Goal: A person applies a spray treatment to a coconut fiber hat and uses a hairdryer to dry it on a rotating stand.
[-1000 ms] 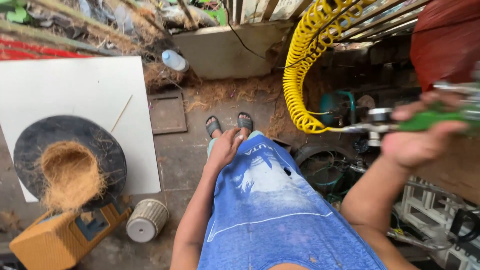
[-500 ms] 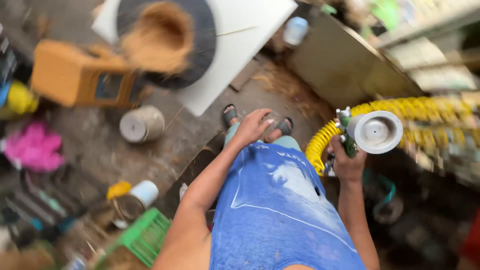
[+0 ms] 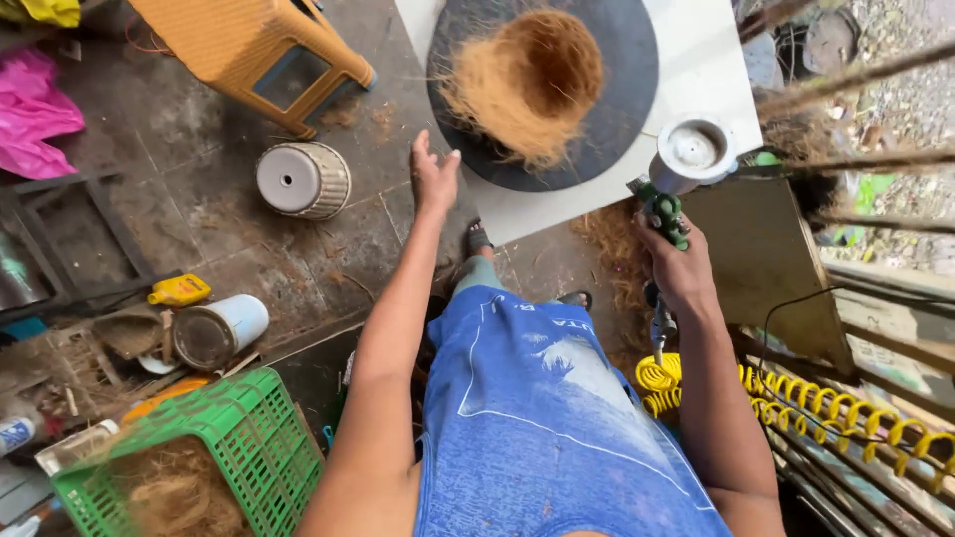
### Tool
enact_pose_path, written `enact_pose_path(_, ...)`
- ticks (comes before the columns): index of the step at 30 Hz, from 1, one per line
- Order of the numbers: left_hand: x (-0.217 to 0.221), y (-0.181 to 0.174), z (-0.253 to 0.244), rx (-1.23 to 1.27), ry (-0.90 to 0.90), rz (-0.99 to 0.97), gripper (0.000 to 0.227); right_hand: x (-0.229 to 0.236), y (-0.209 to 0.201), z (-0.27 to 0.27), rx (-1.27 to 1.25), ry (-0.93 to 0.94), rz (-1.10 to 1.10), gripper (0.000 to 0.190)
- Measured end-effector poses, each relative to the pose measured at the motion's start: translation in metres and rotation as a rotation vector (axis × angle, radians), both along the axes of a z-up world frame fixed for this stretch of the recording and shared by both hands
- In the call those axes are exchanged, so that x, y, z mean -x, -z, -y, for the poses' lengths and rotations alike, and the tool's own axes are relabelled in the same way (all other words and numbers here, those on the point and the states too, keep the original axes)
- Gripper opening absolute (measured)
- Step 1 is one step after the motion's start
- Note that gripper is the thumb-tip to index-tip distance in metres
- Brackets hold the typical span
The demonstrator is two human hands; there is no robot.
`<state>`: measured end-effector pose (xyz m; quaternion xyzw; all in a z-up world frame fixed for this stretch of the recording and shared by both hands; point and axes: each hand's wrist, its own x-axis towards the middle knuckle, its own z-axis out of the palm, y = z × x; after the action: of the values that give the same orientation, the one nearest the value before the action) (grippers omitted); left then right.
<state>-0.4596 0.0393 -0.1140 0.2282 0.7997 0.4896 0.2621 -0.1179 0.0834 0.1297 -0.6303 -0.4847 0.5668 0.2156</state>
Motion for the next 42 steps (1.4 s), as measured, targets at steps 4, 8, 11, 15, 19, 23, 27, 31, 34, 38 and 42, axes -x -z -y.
enact_pose_path(4, 0.02, 0.025, -0.023, 0.111, 0.055, 0.12, 0.08, 0.046, -0.005, -0.019, 0.036, 0.01, 0.066, 0.012)
enact_pose_path(8, 0.02, 0.027, -0.034, 0.256, 0.133, 0.216, 0.082, 0.071, -0.006, -0.029, 0.054, 0.04, 0.055, 0.011)
enact_pose_path(11, 0.02, 0.07, -0.039, 0.263, 0.158, 0.23, 0.067, 0.078, 0.006, -0.037, 0.066, 0.059, 0.071, 0.017)
enact_pose_path(15, 0.001, 0.064, -0.038, 0.333, 0.126, 0.213, 0.063, 0.067, 0.022, -0.037, -0.015, 0.072, -0.065, 0.013)
enact_pose_path(19, -0.04, 0.035, -0.049, 0.248, 0.122, 0.419, 0.068, 0.047, 0.019, -0.04, -0.093, 0.138, -0.205, 0.022)
enact_pose_path(23, -0.075, 0.05, -0.038, 0.266, 0.146, 0.587, 0.065, 0.012, -0.008, -0.032, -0.106, 0.175, -0.393, 0.034)
enact_pose_path(27, -0.119, -0.022, -0.001, 0.49, 0.632, 0.37, 0.033, -0.05, -0.017, -0.019, -0.077, 0.17, -0.559, 0.043)
enact_pose_path(31, -0.168, -0.168, -0.03, -0.088, 0.89, 0.442, 0.03, -0.078, -0.035, -0.012, -0.155, 0.133, -0.718, 0.048)
enact_pose_path(34, -0.197, -0.264, -0.051, -0.456, 0.885, 0.48, 0.034, -0.096, -0.04, -0.007, -0.186, 0.126, -0.758, 0.05)
enact_pose_path(38, -0.235, -0.31, -0.068, -0.693, 0.853, 0.62, 0.04, -0.09, -0.072, -0.007, -0.218, 0.045, -0.862, 0.05)
enact_pose_path(42, -0.254, -0.322, -0.072, -0.699, 0.829, 0.722, 0.035, -0.106, -0.047, 0.002, -0.219, 0.193, -0.854, 0.045)
